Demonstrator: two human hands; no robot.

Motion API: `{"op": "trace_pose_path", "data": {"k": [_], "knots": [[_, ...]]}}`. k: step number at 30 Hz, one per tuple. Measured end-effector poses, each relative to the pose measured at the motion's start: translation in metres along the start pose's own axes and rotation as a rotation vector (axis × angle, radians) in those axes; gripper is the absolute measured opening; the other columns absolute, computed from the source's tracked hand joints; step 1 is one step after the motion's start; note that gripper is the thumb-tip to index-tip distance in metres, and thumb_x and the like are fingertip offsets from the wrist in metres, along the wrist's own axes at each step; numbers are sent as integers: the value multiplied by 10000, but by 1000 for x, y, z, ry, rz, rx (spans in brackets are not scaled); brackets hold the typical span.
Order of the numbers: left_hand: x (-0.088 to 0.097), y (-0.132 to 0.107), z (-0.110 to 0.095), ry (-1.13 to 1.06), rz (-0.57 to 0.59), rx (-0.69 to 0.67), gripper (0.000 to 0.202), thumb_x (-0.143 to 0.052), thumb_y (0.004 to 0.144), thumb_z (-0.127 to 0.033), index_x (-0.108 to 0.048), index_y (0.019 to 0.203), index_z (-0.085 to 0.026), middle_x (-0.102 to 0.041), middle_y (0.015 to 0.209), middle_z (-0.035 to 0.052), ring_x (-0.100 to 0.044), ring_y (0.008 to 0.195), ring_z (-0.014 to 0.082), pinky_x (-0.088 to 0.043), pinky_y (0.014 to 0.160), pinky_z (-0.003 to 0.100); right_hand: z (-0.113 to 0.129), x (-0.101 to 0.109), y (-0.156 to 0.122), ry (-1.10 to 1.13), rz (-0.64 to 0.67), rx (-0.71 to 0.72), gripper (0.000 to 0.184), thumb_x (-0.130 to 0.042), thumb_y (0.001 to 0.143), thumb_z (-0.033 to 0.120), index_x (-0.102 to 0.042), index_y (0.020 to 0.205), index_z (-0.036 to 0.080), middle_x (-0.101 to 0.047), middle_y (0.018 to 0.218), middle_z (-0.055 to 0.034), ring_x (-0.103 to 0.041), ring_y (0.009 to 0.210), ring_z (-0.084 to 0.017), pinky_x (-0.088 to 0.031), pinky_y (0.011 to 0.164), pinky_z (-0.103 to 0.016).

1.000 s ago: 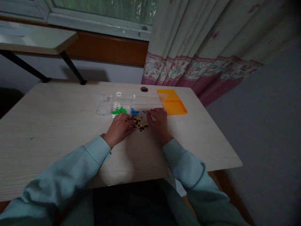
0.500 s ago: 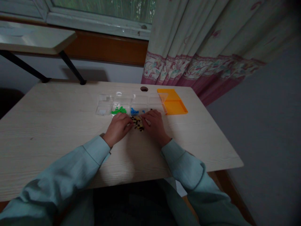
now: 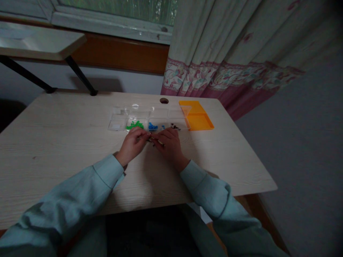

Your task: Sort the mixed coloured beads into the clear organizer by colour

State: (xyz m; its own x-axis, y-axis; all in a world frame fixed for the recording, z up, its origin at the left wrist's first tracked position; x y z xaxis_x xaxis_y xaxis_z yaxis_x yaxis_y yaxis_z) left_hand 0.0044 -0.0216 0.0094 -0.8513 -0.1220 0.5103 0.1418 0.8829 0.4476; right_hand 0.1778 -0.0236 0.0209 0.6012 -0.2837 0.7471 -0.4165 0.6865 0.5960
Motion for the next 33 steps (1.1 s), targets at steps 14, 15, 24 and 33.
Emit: {"op": "trace_pose_path", "data": {"k": [14,15,24,33], "knots": [[2,-2,0,33,48,-79,307,-459,964,-318,-705,818,-205,-612,766,30,-546,797,160,-447,761,317,-9,4,0,7,-28,-50,192,-563,923,349,-737,910,270,-699,845,-30,-565,896,-194,-392,869,-365],[3,-2,1,48,36,-74,305,-456,965,-315,-711,837,-207,-617,782,32,-551,814,163,-448,771,320,-14,6,0,1,-47,-75,194,-563,923,346,-738,907,265,-698,841,-31,-566,896,-194,-392,870,-365],[6,-2,7,370,126,-135,184,-573,896,-316,-711,956,-211,-592,894,58,-520,919,222,-414,839,373,-81,29,3,-153,-205,-357,241,-570,911,394,-742,881,227,-690,856,-48,-550,882,-209,-377,838,-369],[3,-5,3,461,211,-155,176,-593,889,-327,-690,974,-208,-580,935,73,-508,932,243,-398,822,387,-100,19,-7,-300,-80,-465,280,-510,931,358,-734,864,204,-671,967,-91,-500,945,-247,-347,807,-379]]}}
Point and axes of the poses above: each hand's wrist, its own y-axis towards the middle knuckle, its own x-axis out of the back of the hand, z = x × y, the point moved 2 cm from there along y, towards the middle knuckle
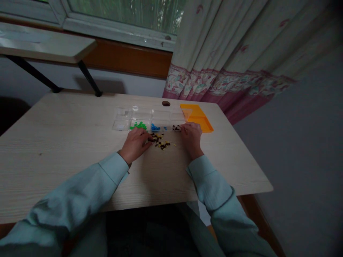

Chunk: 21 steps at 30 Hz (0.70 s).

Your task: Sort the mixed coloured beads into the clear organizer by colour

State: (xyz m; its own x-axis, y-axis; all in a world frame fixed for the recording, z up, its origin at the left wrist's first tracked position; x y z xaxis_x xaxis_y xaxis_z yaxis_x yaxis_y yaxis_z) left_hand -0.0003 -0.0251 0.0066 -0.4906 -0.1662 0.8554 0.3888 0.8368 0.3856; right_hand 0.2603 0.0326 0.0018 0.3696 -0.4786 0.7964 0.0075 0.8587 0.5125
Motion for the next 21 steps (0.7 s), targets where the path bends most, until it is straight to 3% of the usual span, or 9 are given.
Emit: {"op": "trace_pose_path", "data": {"k": [11,21], "knots": [[-1,0,-1,17,9,9,196,-633,863,-338,-674,999,-202,-573,941,68,-503,940,248,-398,837,398,0,0,1,23,-13,33,332,-429,958,363,-719,909,207,-668,981,-95,-498,934,-241,-345,832,-390],[-3,0,1,4,2,-39,181,-600,888,-331,-689,978,-203,-568,936,78,-502,941,244,-398,813,391,5,2,-1,67,-32,69,278,-468,945,333,-719,905,219,-675,936,-77,-528,916,-230,-367,818,-378]]}}
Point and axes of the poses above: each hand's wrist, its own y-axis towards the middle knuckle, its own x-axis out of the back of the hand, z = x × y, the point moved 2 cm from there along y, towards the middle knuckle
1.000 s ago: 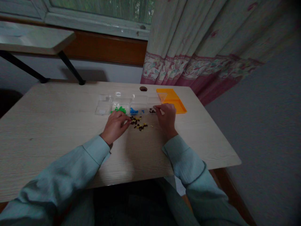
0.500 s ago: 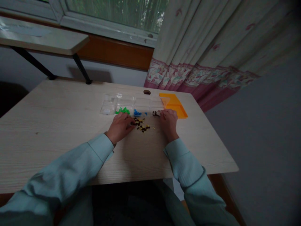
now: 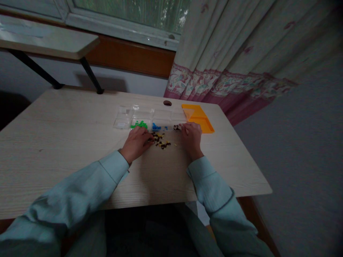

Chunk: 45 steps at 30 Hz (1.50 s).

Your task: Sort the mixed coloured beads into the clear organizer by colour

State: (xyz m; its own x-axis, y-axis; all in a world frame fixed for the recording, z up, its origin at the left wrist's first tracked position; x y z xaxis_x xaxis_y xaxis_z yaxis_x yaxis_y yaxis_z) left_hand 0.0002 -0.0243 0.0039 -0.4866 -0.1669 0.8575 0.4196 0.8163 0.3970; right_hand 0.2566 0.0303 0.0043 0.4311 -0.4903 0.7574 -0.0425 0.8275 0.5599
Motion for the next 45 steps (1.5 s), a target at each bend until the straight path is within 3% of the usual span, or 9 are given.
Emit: {"op": "trace_pose_path", "data": {"k": [10,15,20,25,35,37,41,45], "knots": [[2,2,-6,35,11,-27,163,-570,906,-314,-667,939,-187,-578,939,77,-503,934,236,-411,822,390,26,4,-5,134,25,22,276,-489,936,351,-723,871,220,-683,892,-69,-547,881,-219,-389,838,-385],[1,3,-8,81,18,-33,187,-527,929,-310,-652,897,-175,-579,922,76,-496,919,233,-421,808,392,49,4,-14,169,39,136,235,-509,933,303,-722,912,206,-672,916,-69,-550,938,-208,-390,901,-384],[0,4,-6,49,4,-11,191,-505,934,-301,-639,897,-170,-573,901,77,-492,907,235,-429,809,395,64,-3,-22,180,177,331,183,-549,912,287,-726,921,243,-672,960,-52,-525,1007,-217,-371,934,-396],[4,4,-3,9,-42,34,232,-455,952,-297,-631,906,-155,-571,898,87,-490,904,240,-425,817,396,69,-6,-25,240,278,449,188,-585,888,298,-728,1005,263,-678,984,-43,-522,1012,-213,-376,925,-388],[6,4,-2,-28,-26,35,239,-440,957,-300,-628,921,-155,-583,913,85,-497,921,239,-412,834,392,70,-5,-26,311,311,539,202,-585,892,315,-729,1032,287,-681,987,-29,-535,1009,-200,-377,927,-381],[11,3,-5,-86,33,-32,230,-469,947,-332,-632,919,-172,-590,921,75,-504,929,231,-410,842,388,69,-5,-25,306,301,509,184,-579,896,311,-737,982,269,-686,956,-31,-542,987,-197,-384,916,-373],[22,-3,-20,-239,338,-326,282,-644,827,-496,-665,851,-216,-598,920,46,-526,937,212,-402,882,368,60,-2,-19,261,206,359,193,-561,910,311,-739,912,236,-690,896,-47,-554,938,-200,-406,897,-369],[28,-8,-30,-230,463,-405,316,-701,761,-535,-672,823,-226,-587,922,41,-519,924,211,-402,865,357,54,1,-16,254,155,281,195,-557,914,310,-736,918,233,-697,893,-43,-570,943,-201,-417,908,-369]]}}
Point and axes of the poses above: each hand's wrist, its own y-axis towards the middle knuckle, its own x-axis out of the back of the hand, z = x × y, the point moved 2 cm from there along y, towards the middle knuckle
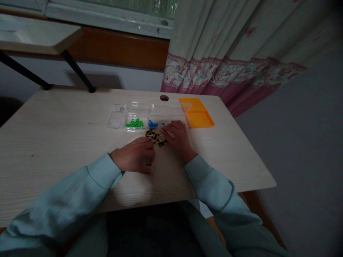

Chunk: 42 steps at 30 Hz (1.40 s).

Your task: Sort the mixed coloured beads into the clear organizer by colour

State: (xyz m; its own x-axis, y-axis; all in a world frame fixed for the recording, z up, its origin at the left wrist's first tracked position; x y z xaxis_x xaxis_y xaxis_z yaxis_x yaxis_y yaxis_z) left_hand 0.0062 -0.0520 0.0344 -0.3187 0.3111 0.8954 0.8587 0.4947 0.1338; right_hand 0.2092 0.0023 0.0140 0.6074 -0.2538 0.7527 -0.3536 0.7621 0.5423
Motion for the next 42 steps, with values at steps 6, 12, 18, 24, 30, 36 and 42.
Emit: {"op": "trace_pose_path", "data": {"k": [6,12,18,24,30,36,42], "knots": [[-4,3,11,148,-93,46,235,-573,894,-433,-648,861,-213,-589,913,58,-508,931,218,-391,837,354,1,2,1,7,-21,-44,188,-560,912,307,-735,928,241,-699,899,-45,-570,946,-205,-418,911,-374],[-14,12,16,394,-165,141,263,-529,922,-418,-611,843,-181,-585,912,78,-502,907,236,-397,773,369,2,5,2,-10,-84,-85,182,-568,904,291,-736,922,223,-697,897,-54,-572,924,-206,-431,884,-366],[-13,15,16,510,-241,269,221,-518,933,-346,-631,859,-171,-589,894,93,-519,901,250,-417,776,407,6,-3,2,2,-17,-59,182,-561,908,289,-732,917,227,-698,878,-48,-576,914,-202,-416,897,-370],[-9,11,27,458,-331,364,223,-483,945,-307,-631,859,-163,-581,871,99,-509,911,263,-424,778,419,8,-8,1,31,16,27,169,-570,901,279,-728,898,222,-693,852,-42,-577,867,-186,-415,883,-351],[-7,9,29,233,-492,343,234,-453,962,-319,-602,876,-161,-577,866,75,-499,882,222,-428,805,384,14,-9,-3,75,144,166,180,-585,890,324,-723,978,250,-708,912,-29,-578,942,-194,-395,898,-355],[-10,8,35,-92,-599,341,287,-386,988,-337,-556,817,-184,-556,802,40,-506,836,182,-427,790,353,22,-9,-4,130,168,151,331,-584,901,389,-636,1207,273,-718,909,-23,-600,917,-191,-392,880,-352],[-13,10,32,-227,-623,314,337,-365,996,-358,-514,747,-186,-503,733,25,-471,762,166,-400,718,324,31,-9,-7,160,80,154,250,-560,920,397,-689,1077,252,-714,809,-22,-612,833,-180,-408,836,-342]]}}
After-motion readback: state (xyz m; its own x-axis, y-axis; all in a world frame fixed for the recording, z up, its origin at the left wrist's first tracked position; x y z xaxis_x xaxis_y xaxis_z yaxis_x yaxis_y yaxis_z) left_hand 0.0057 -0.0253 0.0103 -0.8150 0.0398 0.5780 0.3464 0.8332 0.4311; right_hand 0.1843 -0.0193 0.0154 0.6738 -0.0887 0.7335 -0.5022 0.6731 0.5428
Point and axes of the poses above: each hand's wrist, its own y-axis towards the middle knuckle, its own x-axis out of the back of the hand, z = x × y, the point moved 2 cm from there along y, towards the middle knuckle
